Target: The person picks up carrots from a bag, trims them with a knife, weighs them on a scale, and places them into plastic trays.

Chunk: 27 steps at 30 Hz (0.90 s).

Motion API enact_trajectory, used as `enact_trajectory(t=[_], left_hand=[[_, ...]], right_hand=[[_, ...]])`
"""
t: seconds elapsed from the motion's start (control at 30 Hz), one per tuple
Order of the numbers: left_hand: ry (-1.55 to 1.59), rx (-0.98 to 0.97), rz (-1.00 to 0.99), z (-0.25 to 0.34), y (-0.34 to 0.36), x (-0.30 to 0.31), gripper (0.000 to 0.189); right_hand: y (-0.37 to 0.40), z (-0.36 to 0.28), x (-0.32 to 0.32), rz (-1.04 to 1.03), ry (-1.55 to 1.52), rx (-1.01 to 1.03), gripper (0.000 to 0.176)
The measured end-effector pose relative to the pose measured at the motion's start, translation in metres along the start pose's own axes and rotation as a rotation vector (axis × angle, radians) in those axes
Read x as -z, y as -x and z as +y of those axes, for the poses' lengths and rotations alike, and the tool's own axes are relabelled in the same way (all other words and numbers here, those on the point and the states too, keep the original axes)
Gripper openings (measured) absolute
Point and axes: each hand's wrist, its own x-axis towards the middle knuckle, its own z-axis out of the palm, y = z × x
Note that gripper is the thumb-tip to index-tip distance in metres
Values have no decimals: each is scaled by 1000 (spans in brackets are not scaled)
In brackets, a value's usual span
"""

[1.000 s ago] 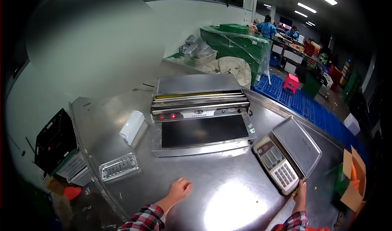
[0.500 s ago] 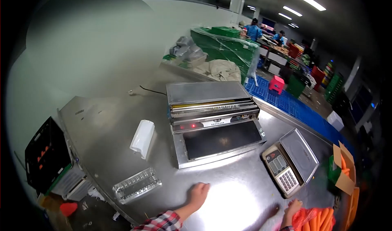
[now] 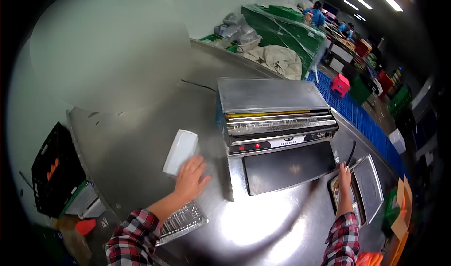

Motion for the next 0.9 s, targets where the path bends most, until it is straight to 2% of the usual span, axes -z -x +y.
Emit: enact_trajectory(t=[0.03, 0.07, 0.13, 0.17, 0.2, 0.3, 0.33, 0.43, 0.5, 0.57, 0.6, 0.63, 0.67, 0.7, 0.73, 0.77, 0.8, 0.83, 0.9], left_hand=[[315, 148, -81, 5, -5, -13, 53], [631, 310, -176, 12, -5, -25, 53], [947, 565, -287, 38, -15, -33, 54], [1107, 684, -338, 50, -23, -38, 55], [1146, 533, -268, 43, -21, -61, 60], [1098, 546, -183, 23, -17, -88, 67], [1176, 551, -194, 23, -19, -87, 74], [1084, 1103, -219, 47, -39, -38, 77], [1052, 802, -92, -11, -37, -48, 90], [1046, 915, -39, -62, -45, -29, 93], [790, 890, -121, -75, -51, -3, 92], [538, 855, -190, -88, -56, 23, 92], [507, 849, -167, -122, -57, 34, 91], [477, 844, -143, -143, -57, 39, 91], [438, 849, -163, -128, -59, 61, 92], [399, 858, -181, -115, -58, 84, 93], [348, 776, -129, -164, -53, 82, 92], [308, 717, -107, -161, -50, 93, 92], [319, 723, -22, -226, -49, 91, 80]], right_hand=[[0, -5, -9, 26, -54, 13, 47], [-2, -16, 0, -63, 62, -72, 37], [-4, -4, -7, -30, -97, 50, 37], [8, -24, -15, 55, -19, 54, 37], [4, -23, -10, 9, 84, 12, 38], [-23, 9, -6, -64, 191, -15, 39], [-11, -16, -4, -54, 180, -132, 41], [26, -25, -10, 11, 382, -94, 44], [73, -25, -2, -127, 419, -101, 49], [145, -45, -12, -146, 259, -163, 46], [179, -61, -16, -221, 146, -212, 44], [209, -44, -23, -233, 4, -267, 45], [242, -46, -29, -267, -50, -235, 49], [270, -39, -34, -368, 35, -294, 52], [293, -82, -33, -471, -11, -446, 54], [322, -81, -39, -498, -93, -337, 55], [343, -103, -42, -542, -143, -453, 54], [362, -110, -49, -556, -151, -467, 54], [381, -103, -64, -583, -345, -458, 53]])
